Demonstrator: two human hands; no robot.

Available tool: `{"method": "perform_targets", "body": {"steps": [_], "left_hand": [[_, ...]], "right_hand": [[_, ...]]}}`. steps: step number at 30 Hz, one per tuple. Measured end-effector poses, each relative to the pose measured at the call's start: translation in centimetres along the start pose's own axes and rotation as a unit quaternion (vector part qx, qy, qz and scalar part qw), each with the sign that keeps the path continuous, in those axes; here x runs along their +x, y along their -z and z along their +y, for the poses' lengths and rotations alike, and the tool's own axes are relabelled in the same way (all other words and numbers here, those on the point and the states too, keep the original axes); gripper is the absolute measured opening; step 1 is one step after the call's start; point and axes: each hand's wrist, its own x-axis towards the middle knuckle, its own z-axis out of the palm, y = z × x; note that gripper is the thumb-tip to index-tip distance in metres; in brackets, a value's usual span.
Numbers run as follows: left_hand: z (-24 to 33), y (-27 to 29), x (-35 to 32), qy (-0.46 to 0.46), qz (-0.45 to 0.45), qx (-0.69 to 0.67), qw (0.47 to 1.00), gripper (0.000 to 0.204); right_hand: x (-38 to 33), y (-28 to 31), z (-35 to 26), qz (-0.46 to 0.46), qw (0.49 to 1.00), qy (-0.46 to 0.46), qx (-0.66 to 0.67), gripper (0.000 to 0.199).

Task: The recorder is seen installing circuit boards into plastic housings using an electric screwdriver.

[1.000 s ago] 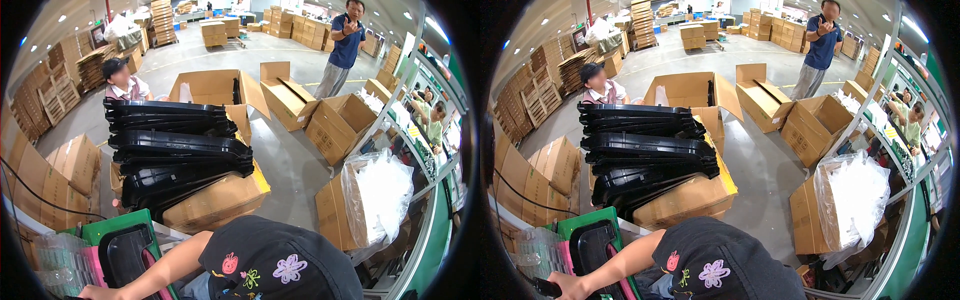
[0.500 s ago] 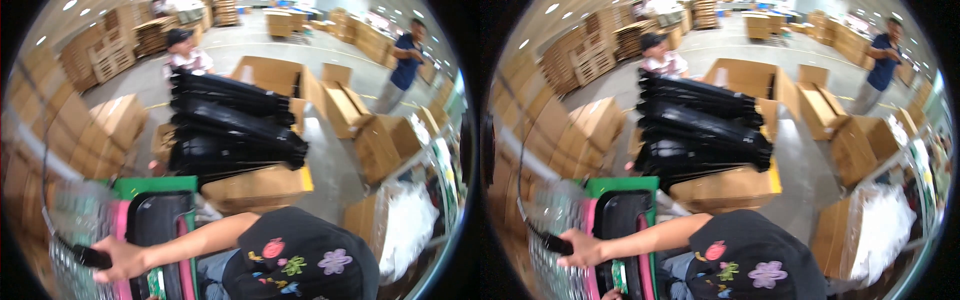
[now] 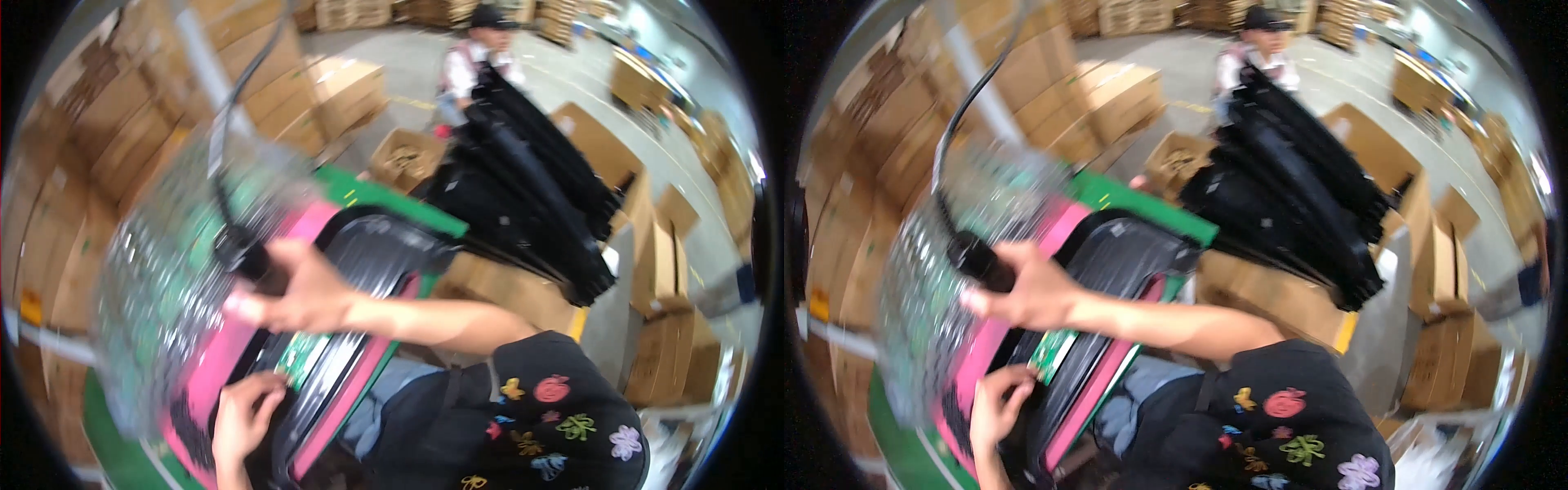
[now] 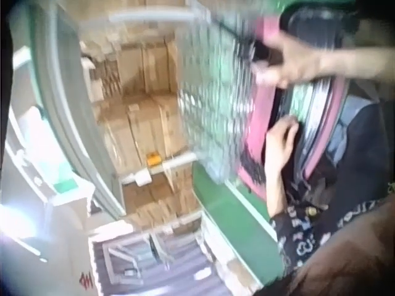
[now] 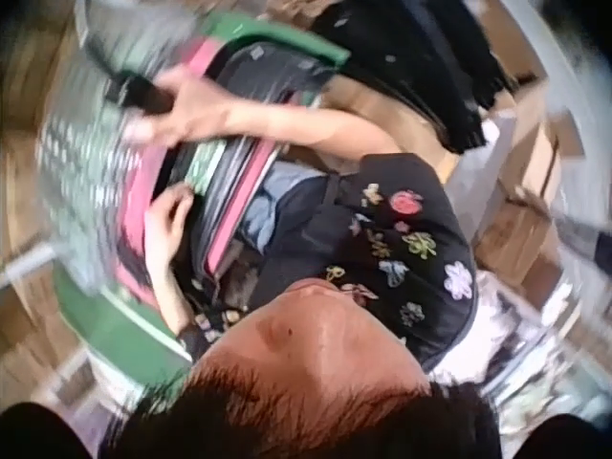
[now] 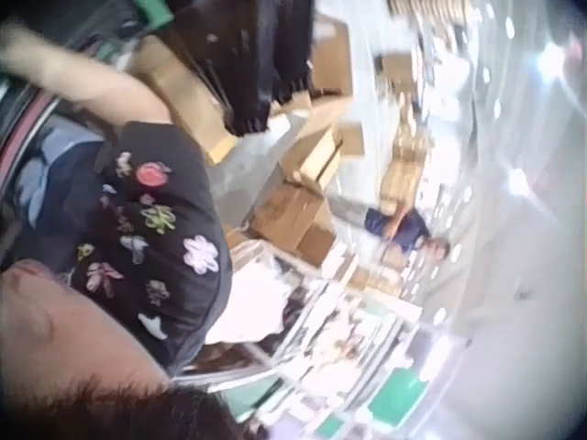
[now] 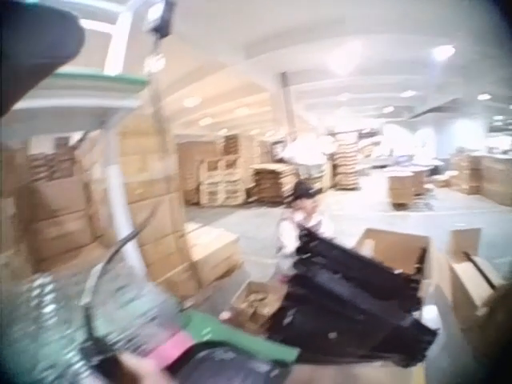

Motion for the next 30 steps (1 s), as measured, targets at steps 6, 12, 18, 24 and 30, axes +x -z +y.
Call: {"method": "perform_targets", "body": {"steps": [6,12,18,24,30], "left_hand": [[-1.7,-0.1,-0.1,-0.030,-0.019,-0.009,0.999,0.011],[-1.7,0.2,-0.4,-0.022,-0.013,0.002,1.000,0.014],[1.2,0.9,0.9,-0.054,0.078,0.078,0.992,0.008],[3.1,4.4,2.1,-0.070,0.156,0.101,0.980,0.011],[14.9,3.0,5.9,-0.311,0.086,0.213,0.922,0.024]], "right_hand": [[0.5,-0.3,0.7,0.021,0.998,0.046,-0.031,0.018],[0.5,0.4,0.0,-0.022,0.997,0.043,-0.052,0.031],[-0.3,0.0,0.6,0.049,0.990,0.095,-0.089,0.030],[0.8,-1.1,1.2,-0.020,0.987,0.132,-0.088,0.040],[0.5,0.5,1.9,-0.002,0.996,0.059,0.070,0.034]]}}
